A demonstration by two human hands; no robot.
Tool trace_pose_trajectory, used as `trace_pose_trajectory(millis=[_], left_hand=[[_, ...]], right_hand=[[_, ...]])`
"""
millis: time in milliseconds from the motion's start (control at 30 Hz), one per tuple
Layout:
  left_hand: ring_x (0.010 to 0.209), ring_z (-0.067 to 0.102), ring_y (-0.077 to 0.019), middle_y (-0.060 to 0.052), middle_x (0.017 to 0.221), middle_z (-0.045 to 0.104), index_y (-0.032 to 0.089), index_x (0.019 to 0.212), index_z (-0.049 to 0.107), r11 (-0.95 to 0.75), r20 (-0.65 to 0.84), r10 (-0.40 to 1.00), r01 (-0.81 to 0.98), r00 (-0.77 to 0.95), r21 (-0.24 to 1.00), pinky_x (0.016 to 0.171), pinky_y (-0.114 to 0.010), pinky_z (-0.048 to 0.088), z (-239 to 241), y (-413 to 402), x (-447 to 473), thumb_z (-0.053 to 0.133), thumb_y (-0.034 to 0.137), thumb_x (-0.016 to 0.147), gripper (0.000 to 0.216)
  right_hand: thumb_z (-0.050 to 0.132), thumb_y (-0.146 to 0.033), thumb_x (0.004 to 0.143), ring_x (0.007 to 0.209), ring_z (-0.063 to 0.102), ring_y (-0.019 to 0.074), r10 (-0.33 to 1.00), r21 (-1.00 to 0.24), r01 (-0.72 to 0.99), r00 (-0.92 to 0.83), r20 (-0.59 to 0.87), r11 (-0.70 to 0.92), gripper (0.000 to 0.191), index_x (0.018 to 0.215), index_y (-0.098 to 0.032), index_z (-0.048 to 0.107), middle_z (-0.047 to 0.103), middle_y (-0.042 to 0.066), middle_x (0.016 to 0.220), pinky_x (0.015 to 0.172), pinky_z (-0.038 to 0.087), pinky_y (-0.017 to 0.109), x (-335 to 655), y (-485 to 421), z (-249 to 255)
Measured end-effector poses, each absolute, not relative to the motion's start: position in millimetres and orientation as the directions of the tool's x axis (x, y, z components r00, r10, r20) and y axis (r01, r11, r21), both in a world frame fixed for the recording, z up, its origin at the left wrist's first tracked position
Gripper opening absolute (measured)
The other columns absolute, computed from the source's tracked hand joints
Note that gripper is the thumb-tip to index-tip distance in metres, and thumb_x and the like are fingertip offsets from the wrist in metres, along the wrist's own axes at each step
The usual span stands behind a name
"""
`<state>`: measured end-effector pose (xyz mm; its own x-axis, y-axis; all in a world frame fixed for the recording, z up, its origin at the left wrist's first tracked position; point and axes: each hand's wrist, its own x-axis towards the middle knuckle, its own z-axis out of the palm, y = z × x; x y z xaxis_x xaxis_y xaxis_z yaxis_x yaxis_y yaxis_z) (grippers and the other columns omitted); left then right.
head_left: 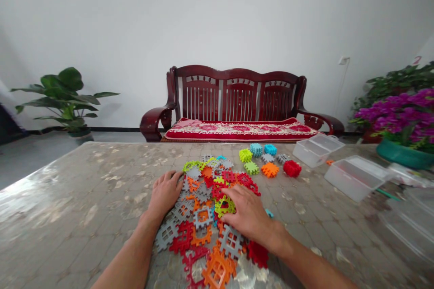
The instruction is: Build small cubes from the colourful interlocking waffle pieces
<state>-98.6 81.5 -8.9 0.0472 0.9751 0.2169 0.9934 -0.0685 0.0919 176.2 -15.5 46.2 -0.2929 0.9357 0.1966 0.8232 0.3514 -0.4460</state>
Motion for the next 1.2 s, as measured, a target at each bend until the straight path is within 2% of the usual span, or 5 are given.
trace_pose_trajectory(millis=[233,467,733,967,1200], left_hand=[[0.126,0.055,-0.0279,-0.011,0.137,0.060,0.026,0.134,0.061,-0.087,0.249,0.967,0.989,0.055,0.120,0.107,-0.045,0.041,-12,83,-100,0.039,0.035,0.097,0.044],[0.127,0.054,-0.0274,-0.010,0.138,0.060,0.027,0.134,0.061,-0.085,0.240,0.969,0.989,0.055,0.118,0.107,-0.045,0.040,-13,84,-101,0.038,0.035,0.097,0.045],[0.124,0.056,-0.0259,-0.009,0.137,0.060,0.029,0.133,0.061,-0.082,0.244,0.969,0.988,0.048,0.130,0.106,-0.042,0.041,-11,83,-101,0.036,0.038,0.097,0.045],[0.125,0.056,-0.0278,-0.010,0.137,0.061,0.027,0.135,0.060,-0.088,0.233,0.971,0.991,0.062,0.102,0.105,-0.045,0.042,-12,85,-102,0.033,0.037,0.097,0.048],[0.126,0.055,-0.0274,-0.010,0.138,0.060,0.026,0.137,0.059,-0.079,0.210,0.976,0.994,0.062,0.075,0.106,-0.043,0.042,-12,85,-102,0.032,0.036,0.097,0.049]], right_hand=[[0.059,-0.009,0.070,0.083,0.062,0.0151,0.958,-0.686,0.668,-0.187,0.219,0.287,0.031,0.092,-0.024,0.076,0.068,0.001,0.091,0.077,0.046,0.026,181,0,37],[0.063,-0.028,0.071,0.077,0.064,0.0182,0.953,-0.807,0.541,0.030,0.301,0.237,0.017,0.082,-0.021,0.073,0.072,0.002,0.083,0.075,0.049,0.030,223,24,47],[0.048,-0.016,0.062,0.107,0.066,0.0226,0.928,-0.802,0.584,0.219,0.302,0.124,0.032,0.085,-0.022,0.069,0.074,0.006,0.106,0.095,0.051,0.038,313,20,10],[0.051,-0.024,0.074,0.097,0.068,0.0243,0.926,-0.629,0.775,0.284,0.250,-0.068,0.035,0.105,-0.019,0.067,0.074,0.008,0.103,0.091,0.051,0.040,338,2,-12],[0.067,-0.035,0.078,0.117,0.058,0.0295,0.949,-0.340,0.938,0.164,0.271,-0.064,0.052,0.126,-0.016,0.062,0.067,0.014,0.125,0.104,0.041,0.043,319,0,0]])
